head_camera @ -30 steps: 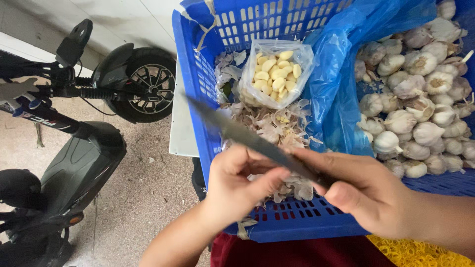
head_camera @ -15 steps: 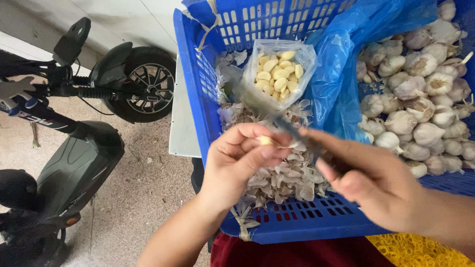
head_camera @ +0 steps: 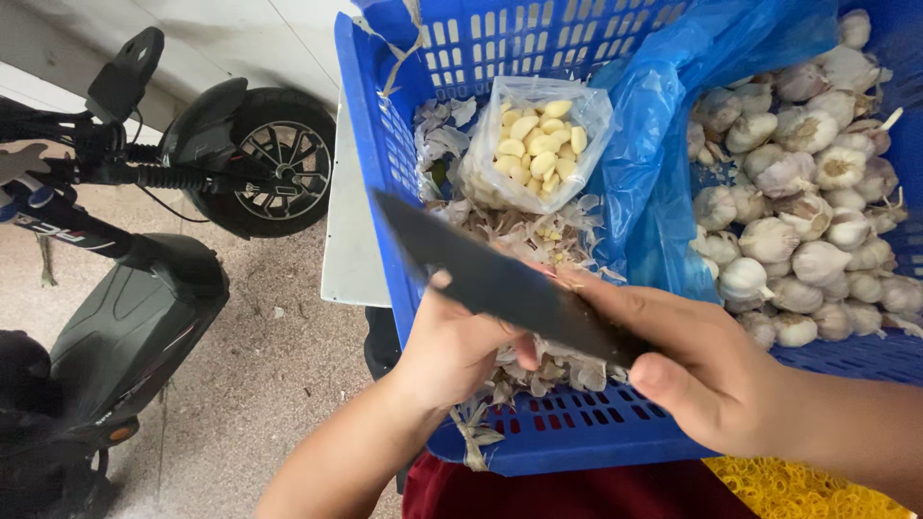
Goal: The person uses a knife to peel garlic cloves, separating them from the bulb and removing the outer skin. Peeled cloves are placed into a plastic bag inside a blue basket, while skins accumulate in the basket.
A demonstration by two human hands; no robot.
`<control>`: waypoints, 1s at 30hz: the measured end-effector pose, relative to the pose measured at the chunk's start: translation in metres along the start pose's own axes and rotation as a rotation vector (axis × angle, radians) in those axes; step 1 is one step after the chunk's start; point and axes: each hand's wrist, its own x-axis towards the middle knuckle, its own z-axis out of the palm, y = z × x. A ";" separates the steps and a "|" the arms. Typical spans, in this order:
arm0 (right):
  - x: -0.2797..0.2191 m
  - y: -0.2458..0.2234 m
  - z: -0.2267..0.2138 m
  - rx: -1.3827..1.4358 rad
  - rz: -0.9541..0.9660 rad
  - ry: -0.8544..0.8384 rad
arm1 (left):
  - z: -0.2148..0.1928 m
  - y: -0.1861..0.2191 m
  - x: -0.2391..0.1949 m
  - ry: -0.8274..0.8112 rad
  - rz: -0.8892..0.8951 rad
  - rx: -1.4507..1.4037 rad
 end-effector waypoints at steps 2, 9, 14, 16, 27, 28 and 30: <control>-0.004 0.002 -0.001 0.083 0.127 -0.024 | -0.001 0.001 -0.001 -0.009 -0.036 0.055; -0.027 0.024 -0.005 0.510 0.474 -0.027 | -0.004 -0.004 0.001 0.023 -0.074 0.012; -0.021 0.033 -0.016 0.729 0.505 -0.115 | 0.004 -0.006 0.000 -0.020 0.003 0.064; -0.015 0.027 -0.015 0.659 0.486 -0.109 | 0.006 -0.005 0.002 -0.031 0.035 0.076; -0.002 0.003 -0.008 0.235 0.231 0.015 | 0.005 0.003 0.007 0.028 -0.035 0.080; -0.003 0.005 -0.010 0.272 0.237 0.028 | 0.004 0.004 0.007 0.056 -0.040 0.070; -0.005 0.010 -0.014 0.345 0.248 0.056 | 0.003 0.006 0.007 0.109 -0.048 0.049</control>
